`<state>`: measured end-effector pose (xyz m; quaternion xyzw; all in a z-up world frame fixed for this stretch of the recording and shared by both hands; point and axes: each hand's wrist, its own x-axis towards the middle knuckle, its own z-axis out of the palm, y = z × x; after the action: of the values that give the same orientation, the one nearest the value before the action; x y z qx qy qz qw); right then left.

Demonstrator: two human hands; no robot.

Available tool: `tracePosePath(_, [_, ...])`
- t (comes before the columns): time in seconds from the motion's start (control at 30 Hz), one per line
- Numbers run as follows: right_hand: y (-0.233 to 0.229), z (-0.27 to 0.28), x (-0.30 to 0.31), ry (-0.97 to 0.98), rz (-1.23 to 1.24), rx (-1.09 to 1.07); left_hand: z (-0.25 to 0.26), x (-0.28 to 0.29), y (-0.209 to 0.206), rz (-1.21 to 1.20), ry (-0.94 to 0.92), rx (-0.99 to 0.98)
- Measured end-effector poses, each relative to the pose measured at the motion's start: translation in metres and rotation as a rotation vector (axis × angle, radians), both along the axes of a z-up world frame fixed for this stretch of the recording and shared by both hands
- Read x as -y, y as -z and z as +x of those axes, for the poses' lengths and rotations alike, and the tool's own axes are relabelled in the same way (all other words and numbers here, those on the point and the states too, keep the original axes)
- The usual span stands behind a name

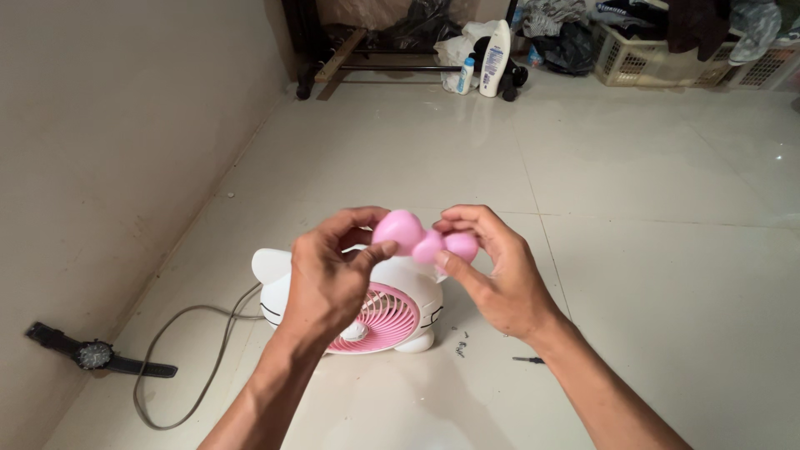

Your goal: The person assembles a Hello Kitty-themed electric fan by attaching the pink front grille, securing the central cap, and fastening the pink bow accessory to the side using a screwdriver and screws.

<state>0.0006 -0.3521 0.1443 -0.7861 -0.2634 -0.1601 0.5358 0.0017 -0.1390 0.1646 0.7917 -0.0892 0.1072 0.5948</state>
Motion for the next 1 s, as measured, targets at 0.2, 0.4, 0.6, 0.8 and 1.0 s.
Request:
tracePosePath(0.2, [0.032,0.003,0.004,0.08,0.387,-0.208,0.005,0.003,0.009,-0.115,0.037,0.025])
tracePosePath(0.4, [0.072,-0.006,-0.009,0.264,0.465,-0.22,-0.001,0.006,0.032,0.087,-0.012,0.164])
tracePosePath(0.6, [0.101,-0.015,-0.022,0.474,0.366,-0.276,-0.006,0.011,0.066,0.185,-0.125,0.334])
tracePosePath(0.8, [0.119,-0.014,-0.032,0.467,0.51,-0.311,-0.006,0.011,0.087,0.297,-0.215,0.364])
tracePosePath(1.0, [0.125,-0.014,-0.039,0.504,0.521,-0.295,-0.006,0.011,0.093,0.337,-0.285,0.465])
